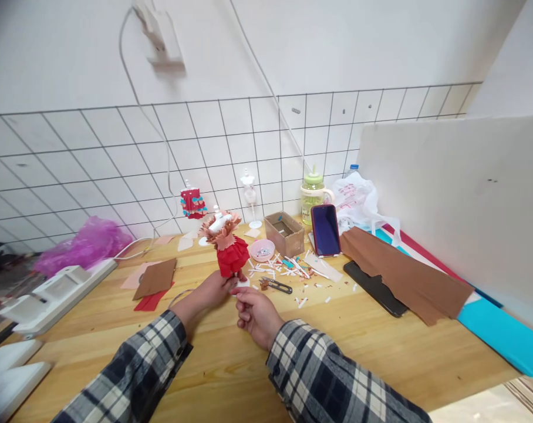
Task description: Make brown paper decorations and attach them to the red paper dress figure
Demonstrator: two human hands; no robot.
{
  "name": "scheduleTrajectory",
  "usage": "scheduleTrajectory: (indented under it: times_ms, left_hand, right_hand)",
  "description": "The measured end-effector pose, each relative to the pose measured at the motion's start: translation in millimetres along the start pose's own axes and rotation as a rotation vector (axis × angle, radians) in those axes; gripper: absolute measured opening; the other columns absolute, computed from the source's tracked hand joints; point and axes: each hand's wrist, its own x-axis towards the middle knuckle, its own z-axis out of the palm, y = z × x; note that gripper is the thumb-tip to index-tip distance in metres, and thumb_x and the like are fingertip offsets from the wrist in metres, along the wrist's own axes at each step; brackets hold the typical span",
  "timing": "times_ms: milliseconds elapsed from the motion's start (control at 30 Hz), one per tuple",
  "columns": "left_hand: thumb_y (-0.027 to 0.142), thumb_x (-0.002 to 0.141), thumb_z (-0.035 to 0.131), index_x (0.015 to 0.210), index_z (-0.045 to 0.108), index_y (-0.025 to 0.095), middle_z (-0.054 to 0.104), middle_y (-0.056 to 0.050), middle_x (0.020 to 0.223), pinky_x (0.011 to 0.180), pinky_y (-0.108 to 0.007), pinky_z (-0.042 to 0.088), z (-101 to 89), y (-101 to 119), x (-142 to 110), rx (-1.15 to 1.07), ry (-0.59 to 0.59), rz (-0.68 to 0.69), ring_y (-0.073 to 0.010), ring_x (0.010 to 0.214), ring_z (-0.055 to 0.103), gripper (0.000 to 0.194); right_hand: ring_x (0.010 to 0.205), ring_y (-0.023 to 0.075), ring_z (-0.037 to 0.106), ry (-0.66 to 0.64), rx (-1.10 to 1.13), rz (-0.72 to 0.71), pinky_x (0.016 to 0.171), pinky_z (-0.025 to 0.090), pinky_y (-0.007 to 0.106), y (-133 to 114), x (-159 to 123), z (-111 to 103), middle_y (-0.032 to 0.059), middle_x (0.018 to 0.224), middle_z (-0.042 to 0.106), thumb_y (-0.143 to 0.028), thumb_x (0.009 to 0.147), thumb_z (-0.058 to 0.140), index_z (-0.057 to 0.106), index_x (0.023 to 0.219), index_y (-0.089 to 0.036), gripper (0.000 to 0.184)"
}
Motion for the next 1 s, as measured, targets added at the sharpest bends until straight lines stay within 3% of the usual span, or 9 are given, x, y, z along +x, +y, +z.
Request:
scheduleTrajectory:
  times_ms: [267, 667, 833, 1000]
  left_hand:
    - [0.036, 0.090, 0.042, 0.104, 0.065, 0.019, 0.070, -0.008, 0.106, 0.089, -0.031, 0.047, 5.6, -14, 0, -0.009, 0.041, -0.041, -0.0212, 0.098, 0.063, 0.031]
    - [0.033, 0.092, 0.038, 0.102, 0.066, 0.017, 0.071, -0.011, 0.099, 0.084, -0.032, 0.048, 9.0, -1, -3, 0.051, 0.032, -0.092, -0.0225, 0.091, 0.065, 0.034]
    - [0.039, 0.086, 0.052, 0.116, 0.059, 0.018, 0.064, -0.012, 0.115, 0.096, -0.039, 0.041, -18.3, -4, -42, 0.268, 0.275, -0.095, -0.0259, 0.109, 0.056, 0.037]
    - [0.045, 0.074, 0.065, 0.097, 0.066, 0.023, 0.062, -0.008, 0.112, 0.093, -0.039, 0.043, -55.3, -23, -103, 0.309, 0.119, -0.174, -0.0262, 0.105, 0.055, 0.032]
  right_hand:
    - [0.041, 0.0036, 0.030, -0.013, 0.107, 0.043, 0.051, 0.028, 0.021, 1, 8, -7, -0.0091, 0.054, 0.046, -0.021, 0.071, 0.062, 0.059, 0.094, -0.017, 0.025]
    - [0.044, 0.0046, 0.033, -0.043, 0.127, 0.045, 0.056, 0.034, 0.023, 0, 9, -8, -0.0078, 0.054, 0.049, -0.017, 0.072, 0.060, 0.060, 0.094, -0.016, 0.022]
    - [0.044, 0.0044, 0.034, -0.033, 0.105, 0.032, 0.055, 0.034, 0.023, -1, 7, -11, -0.0082, 0.054, 0.050, -0.020, 0.069, 0.065, 0.060, 0.095, -0.017, 0.026]
    - [0.044, 0.0040, 0.033, -0.009, -0.003, 0.010, 0.054, 0.035, 0.022, 6, 2, -6, -0.0079, 0.054, 0.049, -0.023, 0.065, 0.069, 0.060, 0.091, -0.016, 0.029]
